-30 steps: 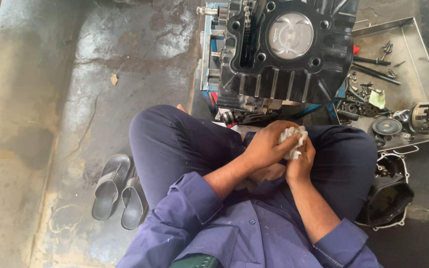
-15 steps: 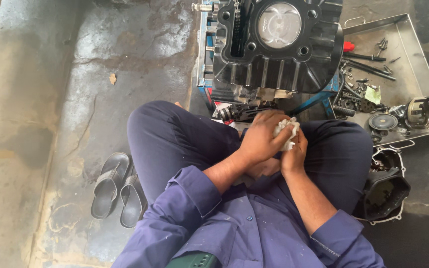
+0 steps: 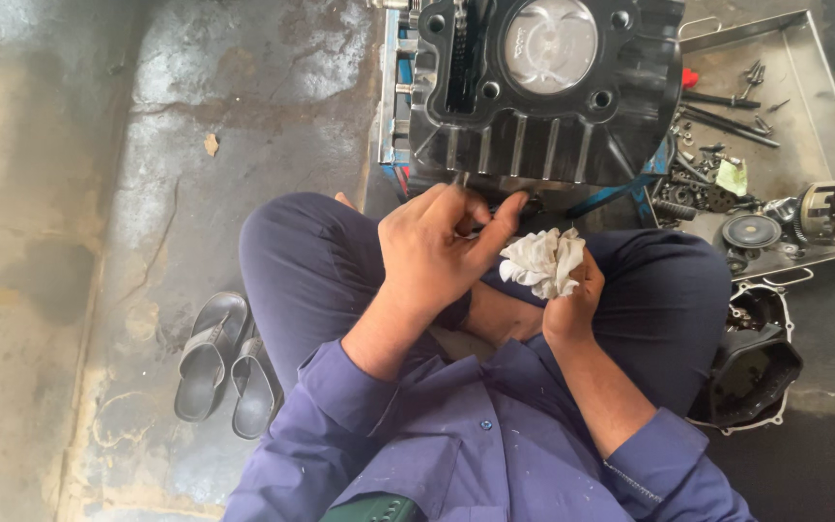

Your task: The person sits on the floor and works on a disassembled motorcycle engine. They wipe the engine casing with a cloth, apply sealant to a gasket, and fit the gasket onto the engine block.

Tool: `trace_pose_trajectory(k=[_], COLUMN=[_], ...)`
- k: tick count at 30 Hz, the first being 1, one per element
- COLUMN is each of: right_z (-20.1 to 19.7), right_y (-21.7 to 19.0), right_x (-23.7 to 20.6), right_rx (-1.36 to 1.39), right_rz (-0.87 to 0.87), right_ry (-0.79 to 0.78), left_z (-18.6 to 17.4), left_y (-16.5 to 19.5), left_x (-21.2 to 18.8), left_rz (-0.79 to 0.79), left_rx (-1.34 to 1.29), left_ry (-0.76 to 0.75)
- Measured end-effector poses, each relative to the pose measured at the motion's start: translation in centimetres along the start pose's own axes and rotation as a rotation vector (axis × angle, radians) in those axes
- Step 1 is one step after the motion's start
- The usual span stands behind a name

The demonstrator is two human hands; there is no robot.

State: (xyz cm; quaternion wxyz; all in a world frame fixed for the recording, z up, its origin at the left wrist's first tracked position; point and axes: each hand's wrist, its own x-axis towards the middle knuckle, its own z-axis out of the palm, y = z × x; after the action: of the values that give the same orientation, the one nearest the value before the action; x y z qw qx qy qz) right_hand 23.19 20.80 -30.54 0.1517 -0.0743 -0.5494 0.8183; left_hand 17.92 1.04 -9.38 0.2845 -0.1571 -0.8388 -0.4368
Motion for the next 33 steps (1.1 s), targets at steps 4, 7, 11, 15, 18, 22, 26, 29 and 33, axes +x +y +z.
trace_pose_trajectory(k=[4, 7, 11, 15, 18, 22, 26, 29, 33], right_z=[0.2, 0.2, 0.1, 0.1, 0.2, 0.3, 0.5, 0.6, 0.5], right_y=[0.3, 0.5, 0.5, 0.4, 0.3, 0.2, 0.0, -0.1, -0.1], right_x=[0.0, 0.0, 0.0, -0.2, -0.2, -0.2, -0.2, -0.2, -0.3], right_rx=[0.01, 0.026, 0.012, -0.013, -0.02, -0.027, -0.028, -0.042, -0.043], right_rz=[0.019, 0.016, 0.04, 0.013, 0.023, 0.029, 0.028, 0.029, 0.041], right_ry=[-0.039, -0.033, -0.01, -0.06, -0.059, -0.061, -0.072, -0.084, -0.082], left_z=[0.2, 0.4, 0.7, 0.8, 1.0, 1.4, 1.6, 1.5, 1.5], left_y=[0.7, 0.8, 0.8, 0.7, 0.7, 0.7, 1.0, 1.1, 0.9], left_x=[0.0, 0.0, -0.1, -0.1, -0.2, -0.3, -0.3, -0.2, -0.3], left_rz=[-0.037, -0.045, -0.045, -0.032, 0.011, 0.012, -0.013, -0.012, -0.006], left_rx=[0.0, -0.03, -0.038, -0.054, -0.057, -0.039, -0.018, -0.014, -0.032], left_ry=[0.015, 0.013, 0.012, 0.023, 0.07, 0.094, 0.086, 0.072, 0.075])
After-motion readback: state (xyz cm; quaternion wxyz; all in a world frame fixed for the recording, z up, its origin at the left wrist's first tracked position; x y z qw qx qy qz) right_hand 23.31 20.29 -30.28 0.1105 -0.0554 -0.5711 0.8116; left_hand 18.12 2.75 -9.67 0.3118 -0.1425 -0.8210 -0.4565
